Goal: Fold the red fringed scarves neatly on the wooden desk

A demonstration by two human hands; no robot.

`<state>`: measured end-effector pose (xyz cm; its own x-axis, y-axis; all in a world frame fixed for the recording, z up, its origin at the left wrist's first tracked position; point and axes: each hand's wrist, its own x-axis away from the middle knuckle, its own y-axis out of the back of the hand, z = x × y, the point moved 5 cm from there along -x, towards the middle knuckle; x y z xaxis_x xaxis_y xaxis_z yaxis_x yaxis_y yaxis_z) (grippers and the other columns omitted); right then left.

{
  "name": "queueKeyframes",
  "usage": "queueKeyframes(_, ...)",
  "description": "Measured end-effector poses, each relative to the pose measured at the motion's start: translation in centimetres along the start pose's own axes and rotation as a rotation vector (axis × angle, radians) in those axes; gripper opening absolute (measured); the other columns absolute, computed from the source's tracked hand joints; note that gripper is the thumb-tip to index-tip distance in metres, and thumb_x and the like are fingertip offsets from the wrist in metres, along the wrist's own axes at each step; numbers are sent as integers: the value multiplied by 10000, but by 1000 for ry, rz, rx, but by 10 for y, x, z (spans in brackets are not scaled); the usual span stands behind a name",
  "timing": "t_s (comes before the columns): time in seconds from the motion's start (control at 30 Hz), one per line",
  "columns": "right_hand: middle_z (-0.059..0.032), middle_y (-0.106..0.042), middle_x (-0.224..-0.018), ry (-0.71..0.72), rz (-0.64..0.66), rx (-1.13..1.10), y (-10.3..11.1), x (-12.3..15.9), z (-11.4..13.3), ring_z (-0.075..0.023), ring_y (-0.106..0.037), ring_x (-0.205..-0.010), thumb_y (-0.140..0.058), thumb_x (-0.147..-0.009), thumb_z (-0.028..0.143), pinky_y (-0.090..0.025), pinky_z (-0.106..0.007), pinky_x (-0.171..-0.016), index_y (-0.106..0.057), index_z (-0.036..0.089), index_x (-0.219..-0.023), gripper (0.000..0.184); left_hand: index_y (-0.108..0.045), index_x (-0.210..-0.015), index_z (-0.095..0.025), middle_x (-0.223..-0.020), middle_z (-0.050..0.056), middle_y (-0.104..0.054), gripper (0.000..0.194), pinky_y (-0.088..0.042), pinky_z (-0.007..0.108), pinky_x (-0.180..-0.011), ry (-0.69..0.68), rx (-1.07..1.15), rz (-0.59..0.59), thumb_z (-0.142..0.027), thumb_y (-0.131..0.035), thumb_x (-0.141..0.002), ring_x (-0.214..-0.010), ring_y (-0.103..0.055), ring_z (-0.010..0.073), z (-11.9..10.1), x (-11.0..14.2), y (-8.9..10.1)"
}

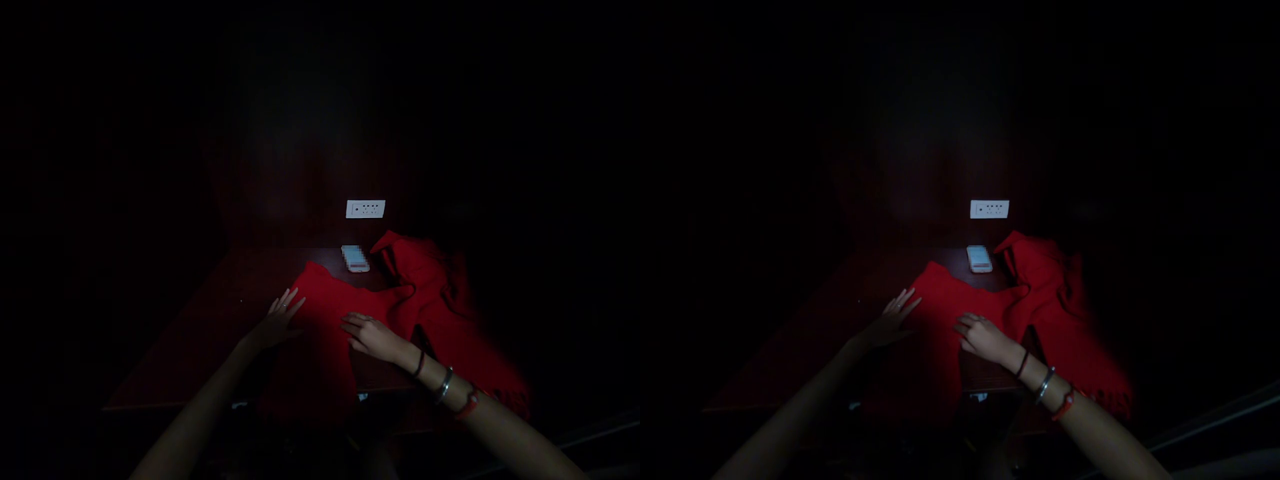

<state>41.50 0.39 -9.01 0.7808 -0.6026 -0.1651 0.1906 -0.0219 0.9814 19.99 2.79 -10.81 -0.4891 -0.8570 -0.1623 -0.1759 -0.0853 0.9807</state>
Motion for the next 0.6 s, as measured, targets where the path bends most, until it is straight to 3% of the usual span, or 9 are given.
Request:
queueKeyframes(0.13, -88, -573, -1018, -65, -112, -50, 18, -3, 1, -151, -533, -923, -303, -834, 178, -412, -286, -812, -512, 158, -1053, 304, -178, -1309, -216, -1387, 63, -97, 558, -147, 418, -980, 13, -89, -21, -384, -340, -802, -1257, -37, 231, -4, -7, -9)
queueKeyframes(0.23, -79, -562, -1044, -48, -173, -64, 29, -2, 7, -147, -515, -962, -303, -838, 193, -398, -282, -837, -504, 166, -1050, 294, -203, -1305, -187, -1373, 69, -164, 545, -190, 383, -974, 92, -116, -37, -334, -345, -799, -1253, -92, 224, -3, -11, -13)
queueKeyframes(0.33, -101, -531, -1085, 41, -48, 23, 16, 3, 16, -192, -431, -1075, -383, -797, 198, -362, -333, -883, -522, 155, -1012, 260, -256, -1286, -181, -1363, 67, -202, 496, -217, 353, -968, 92, -119, -28, -290, -327, -808, -1248, -129, 211, -3, -8, -13)
queueKeyframes(0.43, -126, -505, -1112, 5, 11, 73, 4, 9, 13, -218, -402, -1099, -432, -753, 172, -348, -358, -896, -501, 127, -1043, 301, -300, -1264, -197, -1349, 45, -248, 430, -208, 324, -978, 12, -112, -33, -227, -256, -837, -1239, -173, 169, -2, 4, -7)
queueKeyframes(0.6, -88, -532, -1079, 22, 127, -88, 17, 8, -1, -174, -475, -1013, -489, -692, 109, -376, -262, -866, -537, 144, -999, 313, -339, -1238, -246, -1327, 2, -299, 395, -260, 279, -955, -98, -59, 11, -263, -258, -852, -1188, -292, 141, 4, 22, 12)
